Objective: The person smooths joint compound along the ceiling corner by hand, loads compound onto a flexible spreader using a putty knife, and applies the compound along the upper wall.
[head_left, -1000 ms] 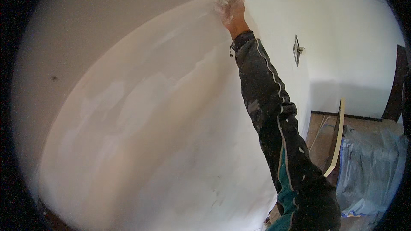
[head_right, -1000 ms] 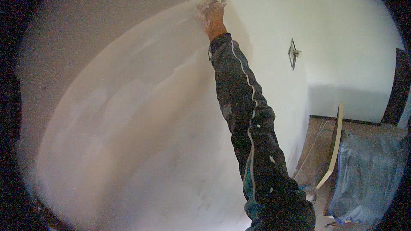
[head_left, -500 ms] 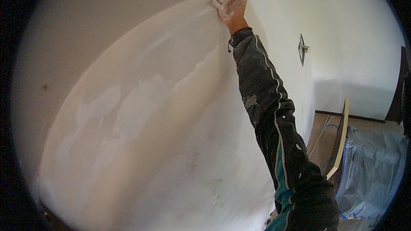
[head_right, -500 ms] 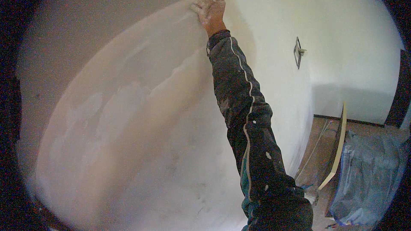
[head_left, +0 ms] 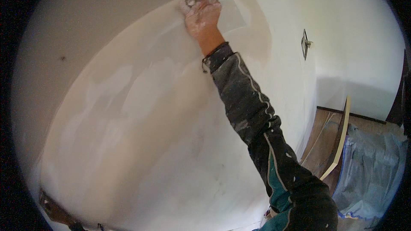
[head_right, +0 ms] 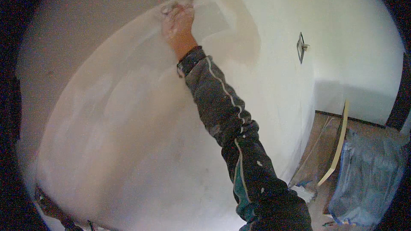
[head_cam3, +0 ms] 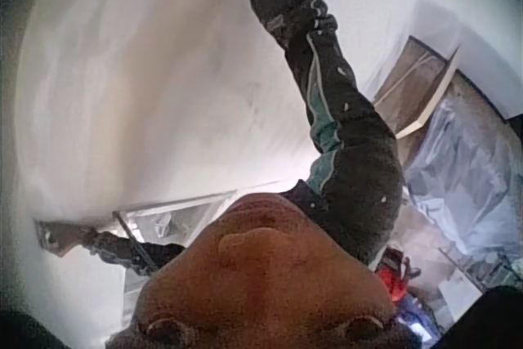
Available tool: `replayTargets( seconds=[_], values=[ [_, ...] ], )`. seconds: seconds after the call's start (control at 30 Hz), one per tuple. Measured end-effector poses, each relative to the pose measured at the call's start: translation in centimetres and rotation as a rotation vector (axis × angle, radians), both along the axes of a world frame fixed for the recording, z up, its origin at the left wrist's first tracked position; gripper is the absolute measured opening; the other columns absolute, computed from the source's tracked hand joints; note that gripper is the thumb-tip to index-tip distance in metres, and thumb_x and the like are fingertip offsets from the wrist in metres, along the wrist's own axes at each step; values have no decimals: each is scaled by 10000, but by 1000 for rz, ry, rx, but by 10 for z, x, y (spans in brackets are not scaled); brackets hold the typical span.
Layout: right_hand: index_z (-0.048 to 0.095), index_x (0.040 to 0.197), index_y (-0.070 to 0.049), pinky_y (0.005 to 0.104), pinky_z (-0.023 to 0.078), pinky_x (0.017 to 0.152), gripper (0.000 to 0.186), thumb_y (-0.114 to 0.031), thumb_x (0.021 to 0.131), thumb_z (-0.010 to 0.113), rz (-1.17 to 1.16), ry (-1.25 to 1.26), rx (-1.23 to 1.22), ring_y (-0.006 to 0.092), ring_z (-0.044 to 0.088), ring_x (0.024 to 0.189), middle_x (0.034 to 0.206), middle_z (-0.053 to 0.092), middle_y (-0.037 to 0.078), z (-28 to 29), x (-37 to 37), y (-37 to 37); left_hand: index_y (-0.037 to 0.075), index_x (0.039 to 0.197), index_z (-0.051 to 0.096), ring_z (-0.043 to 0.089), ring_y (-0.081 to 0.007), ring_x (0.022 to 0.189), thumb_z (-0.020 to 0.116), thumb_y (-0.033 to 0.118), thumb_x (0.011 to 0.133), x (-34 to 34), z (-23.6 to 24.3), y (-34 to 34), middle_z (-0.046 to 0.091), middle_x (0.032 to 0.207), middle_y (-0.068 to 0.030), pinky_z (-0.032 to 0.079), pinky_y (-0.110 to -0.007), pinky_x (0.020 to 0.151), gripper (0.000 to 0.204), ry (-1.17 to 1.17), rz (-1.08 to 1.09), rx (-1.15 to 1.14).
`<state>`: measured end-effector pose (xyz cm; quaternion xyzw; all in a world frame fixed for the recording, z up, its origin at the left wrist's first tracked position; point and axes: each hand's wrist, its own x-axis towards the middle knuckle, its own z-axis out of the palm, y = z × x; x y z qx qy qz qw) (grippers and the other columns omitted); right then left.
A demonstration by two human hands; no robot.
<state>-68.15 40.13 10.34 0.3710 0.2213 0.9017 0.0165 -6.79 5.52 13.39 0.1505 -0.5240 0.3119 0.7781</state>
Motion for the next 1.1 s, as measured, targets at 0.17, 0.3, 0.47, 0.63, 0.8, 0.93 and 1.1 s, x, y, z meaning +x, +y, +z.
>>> replayTargets(
  seconds=[0.17, 0.3, 0.47, 0.63, 0.8, 0.93, 1.1],
  values=[
    [433, 856, -191, 506, 486, 786, 58, -164, 874, 481, 51, -67, -46, 211, 509, 688, 821, 502, -2, -12, 23, -28, 65, 1114, 659, 635, -212, 924, 577, 325, 948, -38, 11, 29, 674, 1033, -72, 501, -351, 816, 319, -85, 81, 162],
    [462, 1180, -217, 532, 504, 784, 312, -186, 873, 509, 71, -36, -30, 198, 533, 689, 905, 503, -13, 3, 52, -25, 66, 1177, 666, 643, -226, 1015, 522, 357, 991, -69, 15, 62, 685, 1150, -77, 503, -361, 898, 374, -97, 115, 259],
    [152, 1520, -262, 529, 541, 764, 755, -207, 867, 526, 184, -34, -31, 179, 543, 746, 991, 501, -15, 0, 106, -51, 69, 1138, 686, 655, -224, 995, 587, 288, 969, -59, 3, 46, 696, 1122, -66, 510, -365, 897, 294, -168, 63, 129],
    [61, 1552, -271, 474, 572, 678, 820, -227, 876, 523, 274, 11, 1, 166, 531, 759, 1153, 480, -24, -9, 178, -64, 54, 1058, 706, 605, -160, 826, 642, 193, 939, -75, -7, 71, 704, 1003, -33, 491, -303, 761, 194, -140, 24, 60],
    [15, 1547, -334, 408, 608, 574, 818, -214, 925, 532, 467, 108, -122, 152, 516, 708, 1549, 236, -40, -20, 248, -95, 49, 940, 719, 366, -56, 547, 699, 191, 904, -77, -22, 85, 618, 747, 37, 339, -238, 503, 148, -24, -30, 65],
    [-1, 1552, -299, 410, 609, 553, 853, -186, 906, 546, 427, 144, -143, 153, 513, 693, 1610, 110, -96, -8, 272, -84, 47, 919, 719, 348, -48, 536, 693, 185, 908, -95, -11, 115, 616, 744, 38, 322, -232, 491, 141, 36, 45, 104],
    [21, 1556, -271, 401, 615, 538, 848, -139, 894, 534, 554, 107, -193, 151, 511, 687, 1612, 103, -95, -7, 310, -89, 50, 876, 708, 336, -60, 513, 710, 126, 875, -94, -16, 137, 605, 708, 24, 312, -248, 471, 76, -3, 10, 40]
  ],
)
